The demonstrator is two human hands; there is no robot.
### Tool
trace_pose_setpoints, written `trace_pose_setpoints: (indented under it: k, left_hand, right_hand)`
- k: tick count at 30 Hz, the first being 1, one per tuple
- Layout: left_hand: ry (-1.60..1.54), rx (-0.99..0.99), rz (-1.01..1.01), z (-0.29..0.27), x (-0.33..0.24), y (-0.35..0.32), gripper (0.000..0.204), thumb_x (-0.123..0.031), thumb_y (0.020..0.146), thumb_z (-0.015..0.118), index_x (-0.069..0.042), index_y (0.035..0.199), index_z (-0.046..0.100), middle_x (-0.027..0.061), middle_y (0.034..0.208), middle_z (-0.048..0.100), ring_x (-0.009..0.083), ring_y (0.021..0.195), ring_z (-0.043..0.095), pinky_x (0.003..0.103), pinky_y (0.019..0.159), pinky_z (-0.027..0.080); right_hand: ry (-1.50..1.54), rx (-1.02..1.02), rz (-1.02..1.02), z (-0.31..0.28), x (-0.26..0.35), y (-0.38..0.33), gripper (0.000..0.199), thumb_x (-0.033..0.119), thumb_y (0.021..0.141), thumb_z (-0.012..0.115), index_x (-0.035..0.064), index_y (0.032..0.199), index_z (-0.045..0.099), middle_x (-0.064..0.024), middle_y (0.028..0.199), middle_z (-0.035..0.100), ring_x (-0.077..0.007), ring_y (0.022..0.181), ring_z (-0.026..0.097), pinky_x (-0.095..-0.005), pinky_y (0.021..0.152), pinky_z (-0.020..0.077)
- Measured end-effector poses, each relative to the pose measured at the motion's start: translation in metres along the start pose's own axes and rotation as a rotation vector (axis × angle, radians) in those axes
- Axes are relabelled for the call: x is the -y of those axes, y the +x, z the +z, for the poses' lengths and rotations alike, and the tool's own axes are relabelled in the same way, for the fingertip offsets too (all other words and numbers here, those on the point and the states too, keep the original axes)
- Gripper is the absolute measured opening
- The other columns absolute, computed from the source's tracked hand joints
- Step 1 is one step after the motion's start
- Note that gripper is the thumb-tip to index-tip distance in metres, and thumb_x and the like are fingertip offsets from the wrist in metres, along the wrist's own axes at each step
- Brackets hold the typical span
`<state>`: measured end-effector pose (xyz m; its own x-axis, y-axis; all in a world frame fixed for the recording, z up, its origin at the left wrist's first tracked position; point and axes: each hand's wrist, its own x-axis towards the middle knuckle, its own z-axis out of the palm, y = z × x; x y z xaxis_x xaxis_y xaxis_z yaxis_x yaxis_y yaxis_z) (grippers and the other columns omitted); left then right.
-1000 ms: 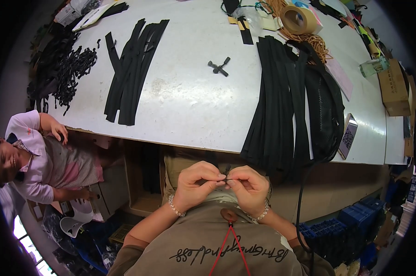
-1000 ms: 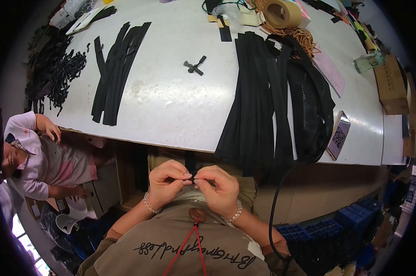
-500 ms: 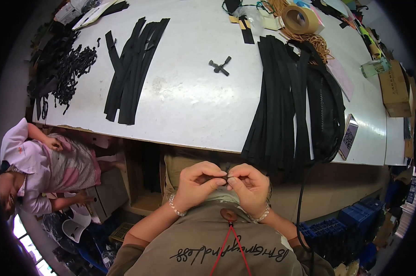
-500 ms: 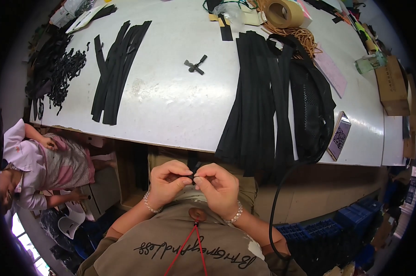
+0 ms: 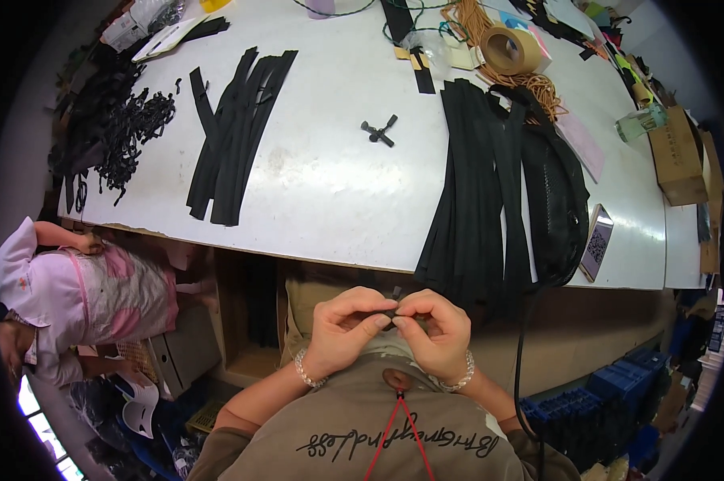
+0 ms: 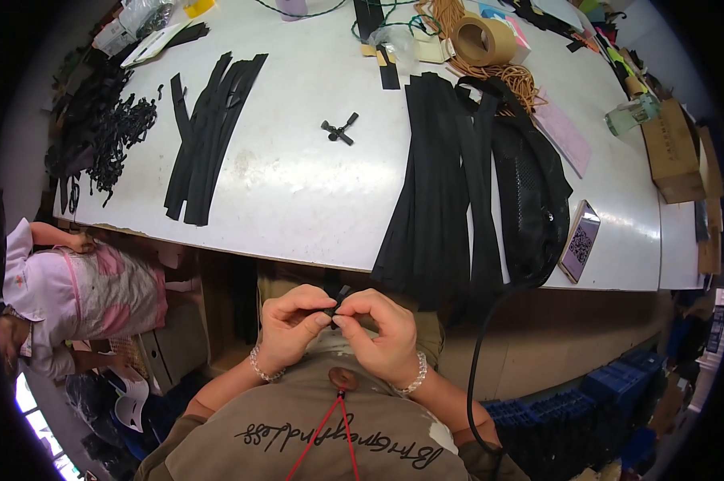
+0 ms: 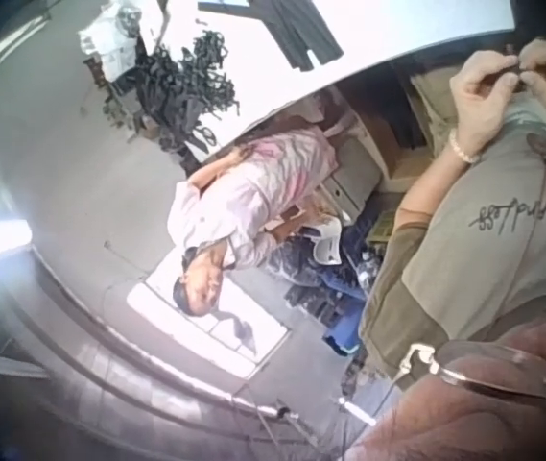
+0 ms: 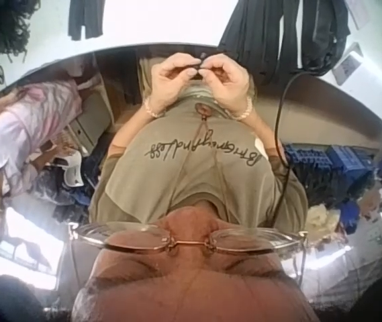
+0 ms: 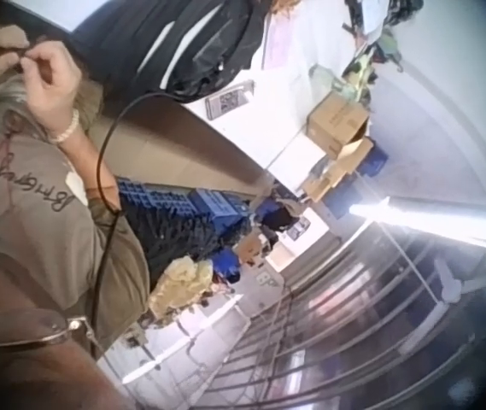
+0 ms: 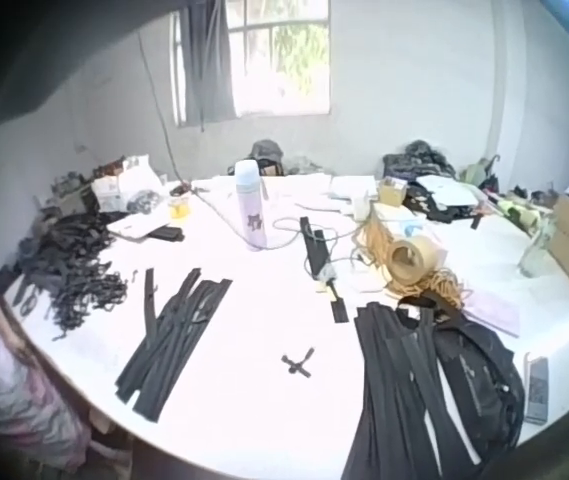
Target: Assembling small plastic clips onto black fabric or rubber straps.
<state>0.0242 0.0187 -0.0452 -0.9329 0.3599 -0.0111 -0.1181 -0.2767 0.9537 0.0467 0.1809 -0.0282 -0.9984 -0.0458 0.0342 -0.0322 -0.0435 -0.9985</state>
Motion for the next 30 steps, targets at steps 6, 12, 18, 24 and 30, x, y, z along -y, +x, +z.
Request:
trace_pose_setpoints:
  k: [6,12,18,24,30]
  left_hand:
    - [0.017,-0.040,0.035,0.004,-0.004,-0.006,0.021,0.006,0.079,0.061,0.003,0.100,0.060,0.0063,0.092,0.059,0.0095,0.083,0.056,0.022,0.073,0.047]
    - [-0.150,-0.056,-0.145,0.001,-0.007,-0.008,0.015,0.005,0.079,0.062,0.002,0.093,0.056,0.0033,0.087,0.059,0.0061,0.078,0.055,0.020,0.069,0.047]
    - [0.011,-0.088,-0.098,0.002,-0.009,-0.007,0.013,0.003,0.079,0.063,0.000,0.089,0.056,0.0013,0.083,0.057,0.0051,0.074,0.053,0.019,0.063,0.045]
    - [0.077,-0.096,0.042,0.003,-0.010,-0.004,0.010,0.003,0.078,0.064,0.001,0.085,0.057,0.0047,0.085,0.057,0.0078,0.074,0.053,0.020,0.064,0.044]
    - [0.108,-0.097,0.126,0.002,-0.008,-0.003,0.010,0.004,0.077,0.063,0.002,0.085,0.057,0.0075,0.085,0.057,0.0108,0.074,0.054,0.022,0.064,0.044]
  right_hand:
    - [0.032,-0.013,0.061,0.002,0.003,-0.003,0.009,-0.004,0.076,0.062,-0.0028,0.083,0.056,-0.0066,0.079,0.058,-0.0105,0.069,0.056,-0.0213,0.062,0.0463]
    - [-0.068,-0.031,-0.015,0.001,0.009,-0.002,0.009,-0.003,0.074,0.063,-0.0018,0.081,0.057,-0.0065,0.075,0.059,-0.0113,0.065,0.057,-0.0214,0.060,0.0455]
    - [-0.116,-0.066,-0.027,0.004,0.014,0.001,0.010,-0.004,0.073,0.064,-0.0015,0.080,0.058,-0.0062,0.073,0.059,-0.0116,0.062,0.057,-0.0219,0.057,0.0449]
    - [-0.158,-0.065,-0.126,0.004,0.016,0.005,0.011,-0.006,0.071,0.065,-0.0016,0.078,0.058,-0.0075,0.074,0.060,-0.0133,0.062,0.057,-0.0226,0.056,0.0451]
    - [-0.167,-0.045,-0.231,0.004,0.016,0.008,0.012,-0.007,0.070,0.064,-0.0017,0.078,0.058,-0.0088,0.076,0.061,-0.0153,0.064,0.059,-0.0234,0.058,0.0463]
